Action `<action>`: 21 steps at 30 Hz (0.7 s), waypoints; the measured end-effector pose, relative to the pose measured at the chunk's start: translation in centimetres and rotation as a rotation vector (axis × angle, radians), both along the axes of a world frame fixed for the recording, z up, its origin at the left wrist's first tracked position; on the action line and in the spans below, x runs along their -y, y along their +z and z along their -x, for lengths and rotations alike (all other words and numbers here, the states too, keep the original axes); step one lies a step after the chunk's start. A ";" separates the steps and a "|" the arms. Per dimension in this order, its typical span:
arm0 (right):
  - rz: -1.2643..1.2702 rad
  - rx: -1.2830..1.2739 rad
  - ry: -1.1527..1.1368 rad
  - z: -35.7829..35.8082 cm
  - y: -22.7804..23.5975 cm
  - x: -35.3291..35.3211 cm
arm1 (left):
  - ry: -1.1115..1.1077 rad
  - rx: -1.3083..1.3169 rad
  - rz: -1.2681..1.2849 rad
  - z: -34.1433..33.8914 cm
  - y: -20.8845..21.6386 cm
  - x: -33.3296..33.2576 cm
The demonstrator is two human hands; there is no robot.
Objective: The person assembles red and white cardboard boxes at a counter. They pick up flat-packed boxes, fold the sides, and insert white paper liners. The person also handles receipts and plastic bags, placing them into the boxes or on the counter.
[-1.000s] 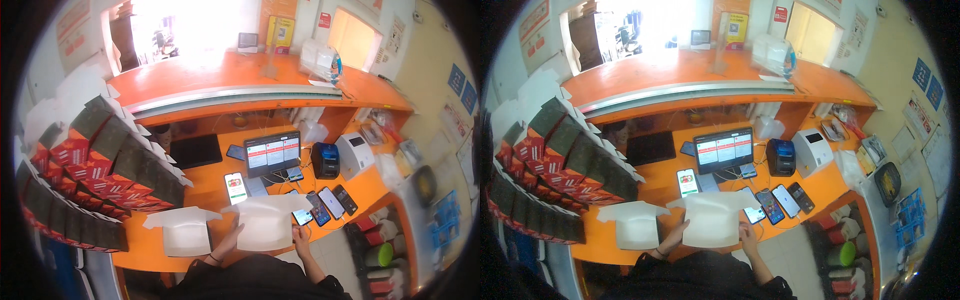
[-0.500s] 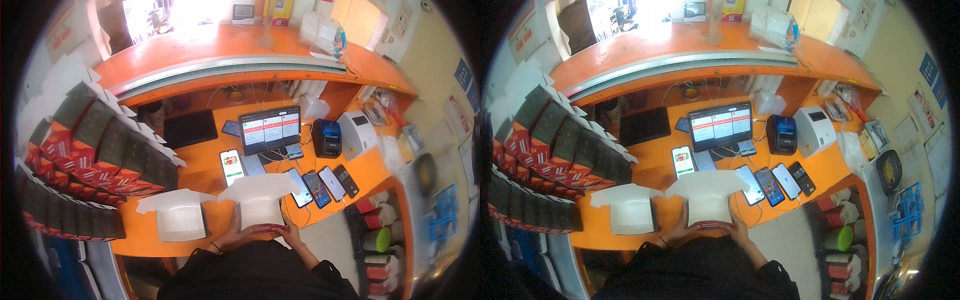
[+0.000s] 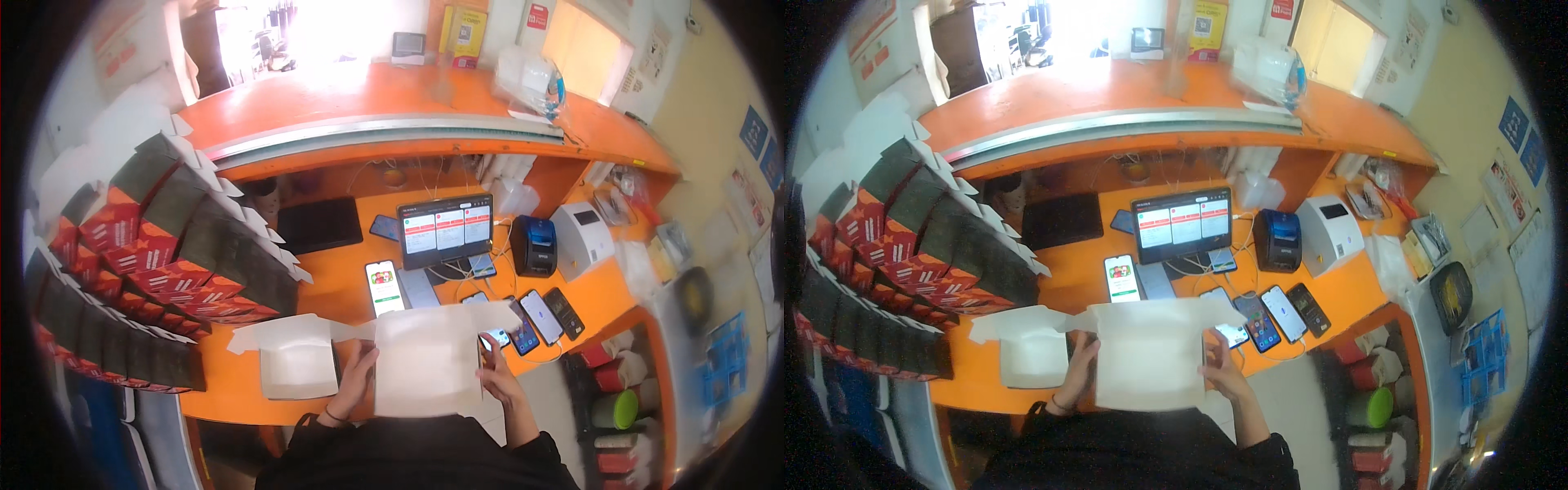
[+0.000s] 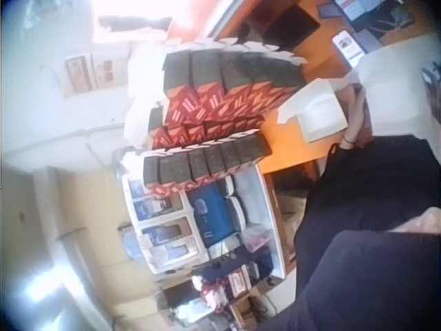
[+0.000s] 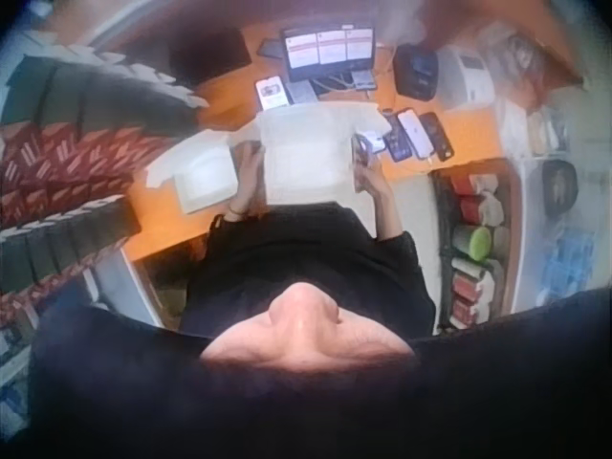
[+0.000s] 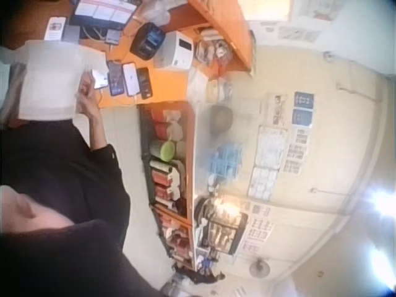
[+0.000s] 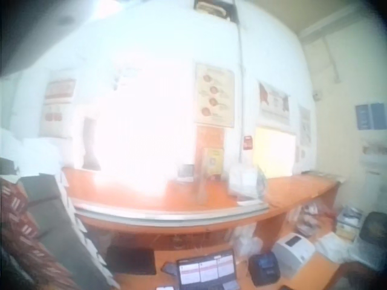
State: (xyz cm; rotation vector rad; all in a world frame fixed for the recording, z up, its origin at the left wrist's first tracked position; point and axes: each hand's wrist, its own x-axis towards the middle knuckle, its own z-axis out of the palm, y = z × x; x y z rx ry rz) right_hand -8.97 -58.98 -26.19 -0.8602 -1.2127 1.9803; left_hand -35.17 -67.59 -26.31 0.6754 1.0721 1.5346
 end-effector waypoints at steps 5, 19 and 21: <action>-0.189 -0.021 0.302 0.0 -3.9 -0.2 | -0.154 0.244 0.169 2.4 3.1 2.6; -0.034 -0.047 0.292 8.8 -2.1 2.9 | 0.082 0.106 0.051 5.7 2.2 9.7; 0.067 -0.161 0.376 9.4 -1.8 3.4 | 0.162 -0.128 0.058 7.2 -0.3 12.0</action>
